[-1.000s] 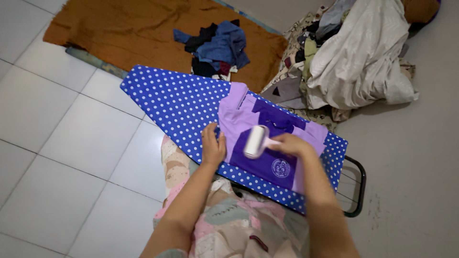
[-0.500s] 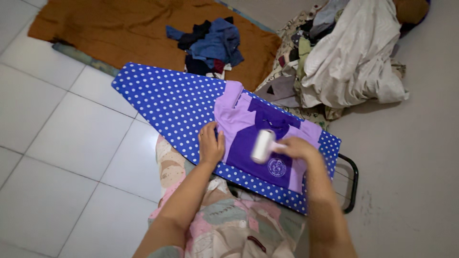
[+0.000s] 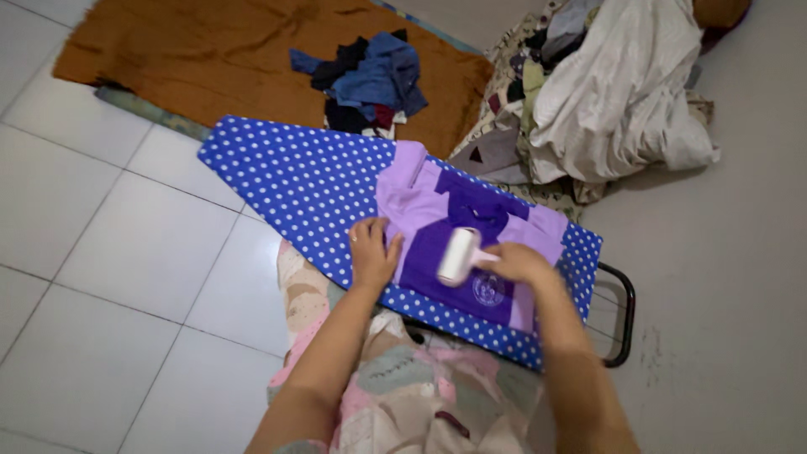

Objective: The person uses a lint roller to remove lint from several garments placed on a blue polka-dotted ironing board. They roll the purple shirt, then a brown shirt, and finally a patterned garment, moving each item aside after treatment.

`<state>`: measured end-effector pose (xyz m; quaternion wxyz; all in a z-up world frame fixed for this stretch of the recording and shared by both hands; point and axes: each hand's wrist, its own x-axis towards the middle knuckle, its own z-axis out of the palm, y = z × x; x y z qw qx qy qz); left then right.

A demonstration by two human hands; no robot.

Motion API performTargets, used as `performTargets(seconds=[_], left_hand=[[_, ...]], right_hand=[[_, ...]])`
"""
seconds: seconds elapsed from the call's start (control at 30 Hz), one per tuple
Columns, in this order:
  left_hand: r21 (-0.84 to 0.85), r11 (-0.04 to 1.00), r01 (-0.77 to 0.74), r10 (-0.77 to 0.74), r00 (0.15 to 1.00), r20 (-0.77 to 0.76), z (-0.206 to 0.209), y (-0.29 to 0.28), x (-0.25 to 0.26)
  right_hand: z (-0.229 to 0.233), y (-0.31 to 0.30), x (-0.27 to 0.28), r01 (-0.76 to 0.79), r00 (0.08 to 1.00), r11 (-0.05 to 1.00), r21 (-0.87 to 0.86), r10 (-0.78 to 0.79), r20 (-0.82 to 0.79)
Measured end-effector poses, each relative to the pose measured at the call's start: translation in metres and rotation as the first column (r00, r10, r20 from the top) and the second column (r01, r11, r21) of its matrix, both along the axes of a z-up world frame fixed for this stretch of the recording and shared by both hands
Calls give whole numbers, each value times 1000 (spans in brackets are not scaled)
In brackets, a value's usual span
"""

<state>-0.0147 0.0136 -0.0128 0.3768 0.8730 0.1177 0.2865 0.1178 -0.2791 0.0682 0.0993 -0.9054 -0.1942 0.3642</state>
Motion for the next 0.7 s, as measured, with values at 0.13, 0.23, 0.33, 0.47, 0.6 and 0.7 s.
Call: performTargets(seconds=[0.13,0.23,0.33,0.47,0.6,0.7], left_hand=[[131,991,-36,47,995,-83,14,-7,2],[143,989,-40,73,969,-234,15,-11,5],[125,992,-8,42,963,-268,3,-12,5],[58,998,10,2,979,-203,-19,-9,5],[20,999,-35,37,992,-119,-26,-5,8],[-11,999,-34,32,994,-108,-24,-2,6]], right_hand=[[14,-103,-16,71,997,955,-288,-67,24],[16,-134,-22,126,992,967,-220,-129,0],[8,-108,-16,47,998,997,-68,-50,-37],[-12,-4,-9,-5,1000,996,89,4,10],[-14,89,-16,3,993,990,143,-21,120],[-2,91,-15,36,996,988,150,-47,71]])
